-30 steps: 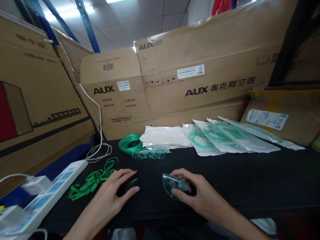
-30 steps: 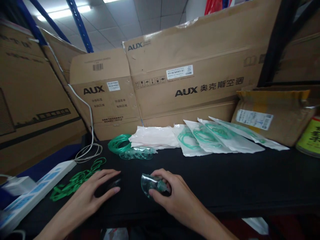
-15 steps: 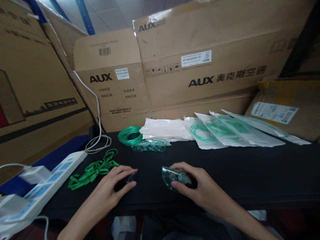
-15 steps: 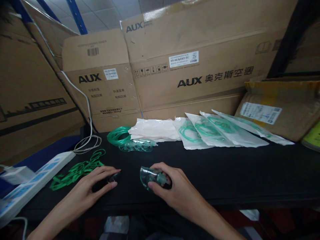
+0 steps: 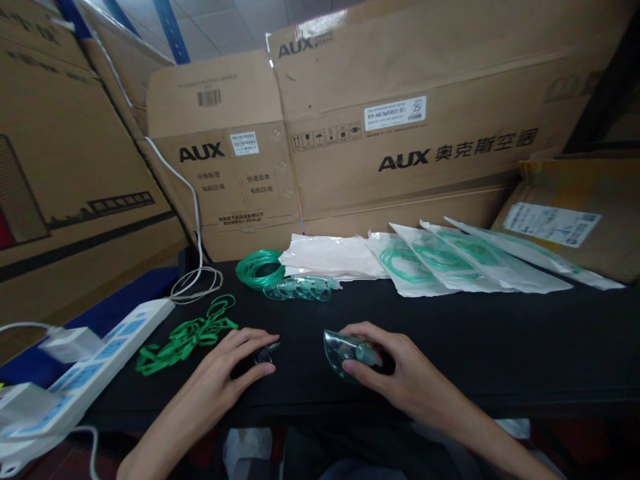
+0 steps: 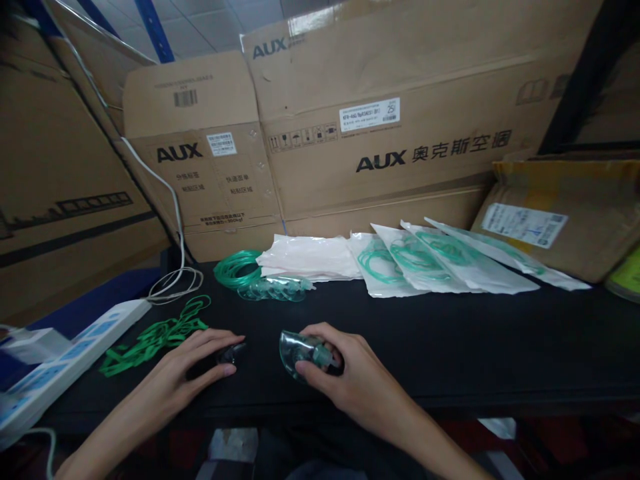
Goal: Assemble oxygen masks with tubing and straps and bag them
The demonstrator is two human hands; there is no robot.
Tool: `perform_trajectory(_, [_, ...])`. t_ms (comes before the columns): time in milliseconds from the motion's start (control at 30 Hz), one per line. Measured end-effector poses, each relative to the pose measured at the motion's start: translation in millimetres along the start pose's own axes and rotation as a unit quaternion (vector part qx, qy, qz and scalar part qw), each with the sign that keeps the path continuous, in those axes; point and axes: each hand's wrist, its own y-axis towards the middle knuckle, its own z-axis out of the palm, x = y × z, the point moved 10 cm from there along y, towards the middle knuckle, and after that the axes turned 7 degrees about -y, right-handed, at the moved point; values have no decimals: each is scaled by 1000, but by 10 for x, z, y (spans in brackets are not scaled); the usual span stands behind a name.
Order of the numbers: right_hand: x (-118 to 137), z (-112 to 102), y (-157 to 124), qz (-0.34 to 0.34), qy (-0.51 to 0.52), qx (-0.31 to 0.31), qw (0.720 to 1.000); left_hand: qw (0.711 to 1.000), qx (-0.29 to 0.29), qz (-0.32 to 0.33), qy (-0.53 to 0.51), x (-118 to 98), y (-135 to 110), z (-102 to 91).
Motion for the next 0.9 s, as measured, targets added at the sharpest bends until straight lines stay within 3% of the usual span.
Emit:
perform_trajectory(300, [-35, -11, -3, -10, -13, -7, 1000, 999, -36, 5, 15, 31, -99, -135])
perform_trajectory(467, [-24, -6, 8, -9, -10, -6, 1000, 998, -49, 2, 32, 14, -64, -104])
perform_trajectory(733, [-8, 0, 1, -12, -1, -7, 1000, 1000, 2, 19, 22, -43, 67, 26])
perform_trajectory(900, [42, -30, -11, -18, 5, -13, 1000, 998, -39, 39, 19, -208, 116, -46])
